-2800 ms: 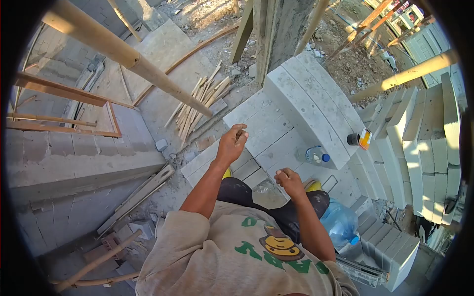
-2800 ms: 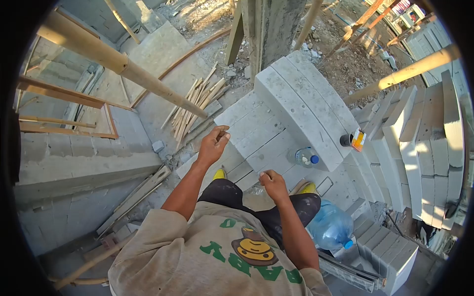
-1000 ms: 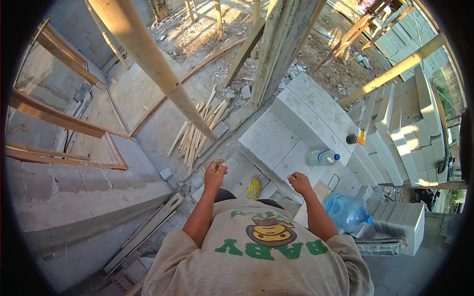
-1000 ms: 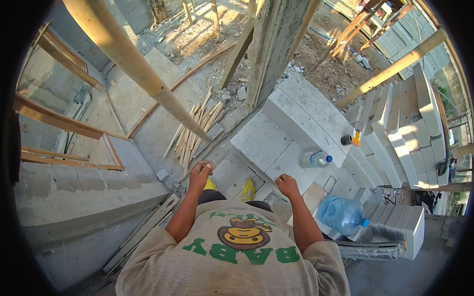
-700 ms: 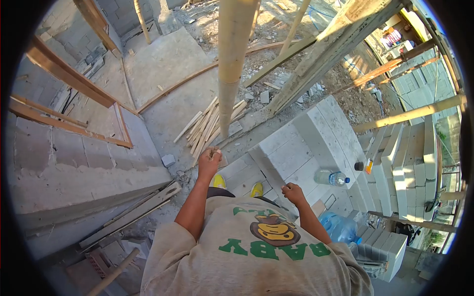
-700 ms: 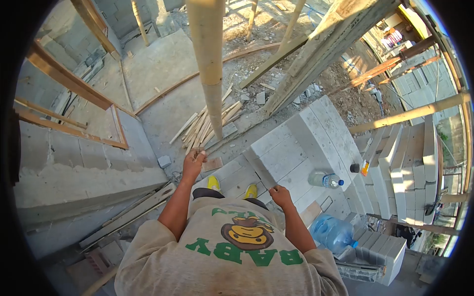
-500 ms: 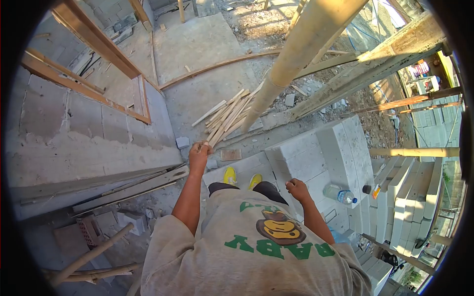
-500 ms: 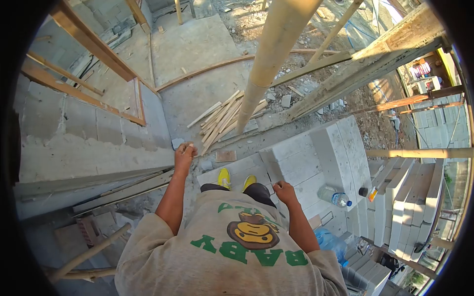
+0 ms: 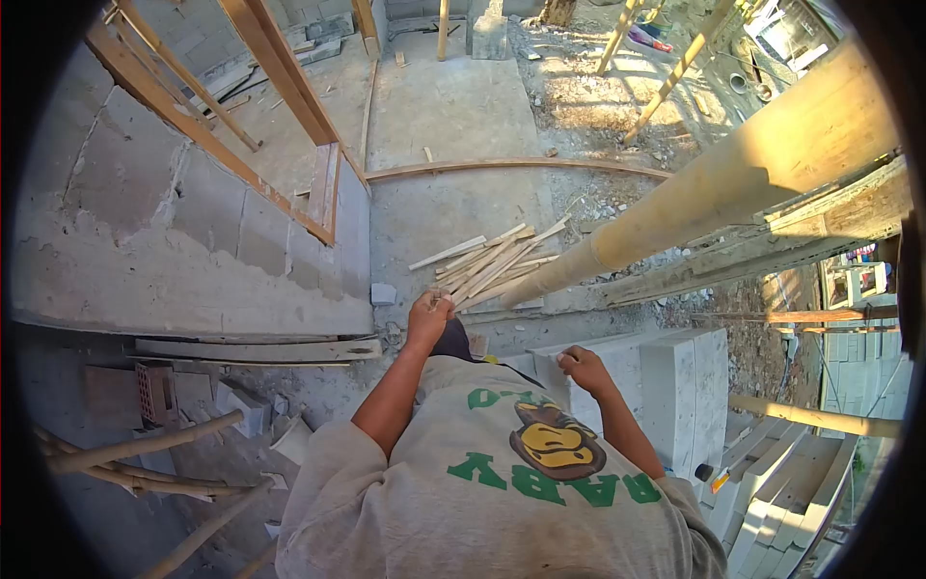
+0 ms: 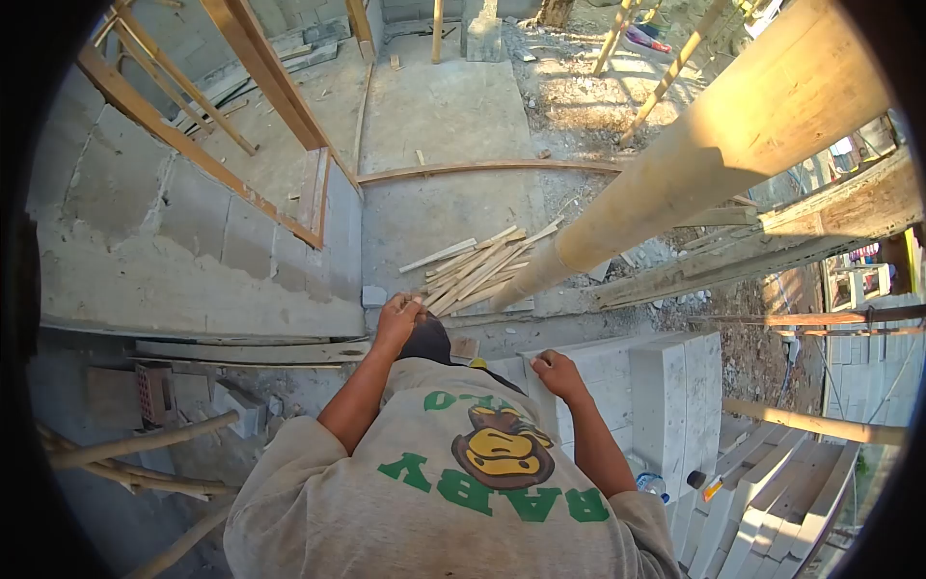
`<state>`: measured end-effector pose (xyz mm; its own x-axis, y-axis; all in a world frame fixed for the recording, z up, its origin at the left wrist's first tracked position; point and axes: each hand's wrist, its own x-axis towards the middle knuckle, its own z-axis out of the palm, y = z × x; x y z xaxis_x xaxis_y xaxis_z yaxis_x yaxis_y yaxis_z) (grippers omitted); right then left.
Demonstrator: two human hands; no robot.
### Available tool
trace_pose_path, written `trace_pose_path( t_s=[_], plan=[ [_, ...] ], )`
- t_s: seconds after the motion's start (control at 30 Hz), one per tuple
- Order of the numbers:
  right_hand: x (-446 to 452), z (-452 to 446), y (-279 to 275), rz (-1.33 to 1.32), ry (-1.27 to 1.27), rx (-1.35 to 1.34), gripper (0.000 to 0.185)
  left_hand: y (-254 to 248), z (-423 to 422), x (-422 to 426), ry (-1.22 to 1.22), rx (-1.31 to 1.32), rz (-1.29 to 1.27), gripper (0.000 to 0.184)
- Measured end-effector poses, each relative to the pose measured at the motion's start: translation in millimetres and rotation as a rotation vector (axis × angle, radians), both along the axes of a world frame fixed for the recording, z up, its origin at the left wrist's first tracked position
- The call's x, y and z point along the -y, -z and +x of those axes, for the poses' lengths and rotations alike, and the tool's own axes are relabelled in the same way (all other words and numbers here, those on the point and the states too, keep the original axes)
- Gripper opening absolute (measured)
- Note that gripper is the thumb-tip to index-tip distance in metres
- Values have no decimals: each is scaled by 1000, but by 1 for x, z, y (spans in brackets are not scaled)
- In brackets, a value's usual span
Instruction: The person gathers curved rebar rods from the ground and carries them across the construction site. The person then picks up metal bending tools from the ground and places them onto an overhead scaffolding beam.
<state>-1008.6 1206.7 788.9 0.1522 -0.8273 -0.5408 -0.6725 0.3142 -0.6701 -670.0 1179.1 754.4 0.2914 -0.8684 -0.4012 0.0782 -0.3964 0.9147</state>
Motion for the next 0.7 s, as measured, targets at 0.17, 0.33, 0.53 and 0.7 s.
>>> trace_pose_path(
  t_s=[0.17,0.33,0.53,0.7],
  plan=[
    [45,66,-36,51,-63,149,36,1,-30,80,133,-87,-39,27],
    [119,105,-15,60,42,156,41,34,-14,186,423,83,-70,31],
    [253,176,89,-92,331,123,43,84,41,362,706,128,-92,30],
    [386,265,132,-348,451,-269,34,153,141,524,829,252,89,31]
  ],
)
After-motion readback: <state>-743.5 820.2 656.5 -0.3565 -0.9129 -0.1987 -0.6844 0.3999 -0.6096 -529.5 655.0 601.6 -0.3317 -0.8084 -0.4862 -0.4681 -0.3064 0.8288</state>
